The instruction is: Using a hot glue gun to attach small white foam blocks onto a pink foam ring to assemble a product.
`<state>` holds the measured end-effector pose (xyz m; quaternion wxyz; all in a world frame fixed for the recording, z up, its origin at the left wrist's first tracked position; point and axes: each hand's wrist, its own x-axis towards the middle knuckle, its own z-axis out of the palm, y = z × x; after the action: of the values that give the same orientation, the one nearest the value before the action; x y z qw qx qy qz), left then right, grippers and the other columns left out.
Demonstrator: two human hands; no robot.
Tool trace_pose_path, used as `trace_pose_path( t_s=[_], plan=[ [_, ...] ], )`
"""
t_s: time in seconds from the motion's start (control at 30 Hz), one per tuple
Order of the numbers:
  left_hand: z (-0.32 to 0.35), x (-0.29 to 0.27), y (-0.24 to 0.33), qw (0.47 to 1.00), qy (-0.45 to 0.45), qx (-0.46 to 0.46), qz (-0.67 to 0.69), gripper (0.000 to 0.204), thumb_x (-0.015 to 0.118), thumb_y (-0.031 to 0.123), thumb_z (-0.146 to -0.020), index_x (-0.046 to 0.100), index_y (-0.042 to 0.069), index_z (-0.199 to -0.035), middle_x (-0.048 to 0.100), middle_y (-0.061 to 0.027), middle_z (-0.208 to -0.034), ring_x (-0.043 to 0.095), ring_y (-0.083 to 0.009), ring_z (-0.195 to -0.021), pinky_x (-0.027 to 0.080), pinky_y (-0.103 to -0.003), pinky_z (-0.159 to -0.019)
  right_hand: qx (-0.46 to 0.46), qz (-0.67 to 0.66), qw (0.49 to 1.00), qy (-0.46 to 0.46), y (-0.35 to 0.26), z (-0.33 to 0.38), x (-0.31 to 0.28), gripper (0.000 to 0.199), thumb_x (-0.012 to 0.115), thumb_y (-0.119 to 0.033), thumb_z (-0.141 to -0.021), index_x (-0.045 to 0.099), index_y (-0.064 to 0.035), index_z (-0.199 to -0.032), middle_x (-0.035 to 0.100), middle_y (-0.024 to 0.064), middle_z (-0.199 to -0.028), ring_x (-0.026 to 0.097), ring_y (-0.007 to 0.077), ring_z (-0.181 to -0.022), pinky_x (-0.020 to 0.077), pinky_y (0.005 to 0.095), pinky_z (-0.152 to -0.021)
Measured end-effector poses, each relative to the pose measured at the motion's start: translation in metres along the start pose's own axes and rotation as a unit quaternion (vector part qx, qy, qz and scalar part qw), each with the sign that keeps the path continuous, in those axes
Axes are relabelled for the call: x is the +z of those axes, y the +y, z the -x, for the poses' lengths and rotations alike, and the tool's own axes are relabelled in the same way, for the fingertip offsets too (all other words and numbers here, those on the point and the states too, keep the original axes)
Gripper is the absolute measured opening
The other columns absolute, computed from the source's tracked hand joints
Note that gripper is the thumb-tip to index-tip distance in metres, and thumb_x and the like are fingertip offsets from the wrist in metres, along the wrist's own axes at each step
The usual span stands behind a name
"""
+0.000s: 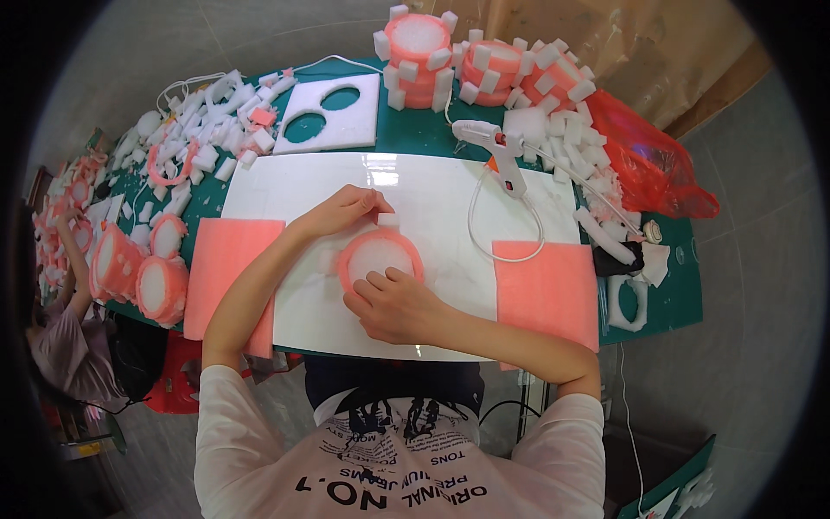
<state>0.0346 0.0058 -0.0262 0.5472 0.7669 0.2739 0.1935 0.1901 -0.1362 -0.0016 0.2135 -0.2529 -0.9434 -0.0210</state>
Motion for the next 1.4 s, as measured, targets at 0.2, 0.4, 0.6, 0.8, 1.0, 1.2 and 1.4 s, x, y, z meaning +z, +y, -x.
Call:
trace_pose_path(
  t_s=[0.2,0.4,0.6,0.8,1.0,1.2,1.4],
  plan=[
    [0.005,-0.001,0.011,0.998,-0.008,0.006,-0.057,0.025,0.044,0.019,-0.087,0.06,0.0,-0.093,0.058,-0.005,-0.081,0.048,-0.0118,-0.071,0.042,-0.025,-0.068,0.017,-0.01,0.998,0.059,-0.004,0.002,0.005,0.022,0.057,-0.012,-0.063,0.053,-0.0059,-0.085,0.046,0.0023,-0.067,0.046,0.016,-0.06,0.0344,0.028,-0.055],
    [0.006,0.003,0.022,0.993,-0.015,0.02,-0.113,0.031,0.067,0.023,-0.071,0.059,0.002,-0.094,0.056,-0.005,-0.077,0.048,-0.0135,-0.069,0.04,-0.024,-0.062,0.009,0.031,0.999,0.03,-0.005,0.006,0.0,0.026,0.056,-0.012,-0.065,0.054,-0.006,-0.09,0.045,0.0023,-0.069,0.046,0.0146,-0.062,0.0337,0.0266,-0.055],
    [0.007,0.002,0.025,0.994,-0.015,0.021,-0.11,0.036,0.071,0.021,-0.065,0.058,0.003,-0.093,0.053,-0.0039,-0.076,0.045,-0.0124,-0.068,0.039,-0.023,-0.059,0.011,0.029,0.999,0.02,-0.01,0.007,0.001,0.037,0.056,-0.011,-0.064,0.052,-0.0046,-0.1,0.048,0.0047,-0.077,0.047,0.0162,-0.069,0.0355,0.0274,-0.06],
    [0.006,0.001,0.025,0.994,-0.015,0.024,-0.109,0.035,0.071,0.02,-0.065,0.057,0.003,-0.092,0.053,-0.004,-0.077,0.046,-0.013,-0.068,0.039,-0.023,-0.06,0.019,-0.073,0.995,0.065,-0.011,0.008,0.012,0.045,0.057,-0.008,-0.063,0.049,-0.0026,-0.107,0.049,0.012,-0.095,0.05,0.0235,-0.084,0.0406,0.0341,-0.075],
    [0.006,0.001,0.023,0.993,-0.018,0.02,-0.113,0.036,0.072,0.02,-0.064,0.057,0.004,-0.092,0.053,-0.0042,-0.078,0.046,-0.0133,-0.07,0.04,-0.023,-0.061,0.042,-0.139,0.988,0.059,-0.012,0.01,0.01,0.044,0.057,-0.004,-0.064,0.049,-0.0019,-0.107,0.047,0.0135,-0.098,0.049,0.0278,-0.09,0.0408,0.0374,-0.081],
    [0.007,0.0,0.029,0.99,-0.031,0.016,-0.138,0.04,0.073,0.022,-0.062,0.056,0.004,-0.094,0.052,-0.004,-0.079,0.045,-0.0137,-0.07,0.039,-0.024,-0.062,0.053,-0.152,0.985,0.056,-0.012,0.01,0.011,0.044,0.056,-0.003,-0.065,0.048,-0.0016,-0.109,0.047,0.0149,-0.101,0.049,0.0291,-0.092,0.0406,0.0382,-0.082],
    [0.005,0.001,0.032,0.988,-0.045,0.002,-0.148,0.048,0.074,0.028,-0.063,0.054,0.003,-0.098,0.051,-0.0082,-0.079,0.048,-0.0176,-0.073,0.041,-0.027,-0.065,0.032,-0.138,0.988,0.057,-0.01,0.005,0.001,0.043,0.06,-0.013,-0.071,0.046,-0.0008,-0.11,0.046,0.0168,-0.106,0.049,0.0296,-0.094,0.0424,0.0365,-0.08]
  ],
)
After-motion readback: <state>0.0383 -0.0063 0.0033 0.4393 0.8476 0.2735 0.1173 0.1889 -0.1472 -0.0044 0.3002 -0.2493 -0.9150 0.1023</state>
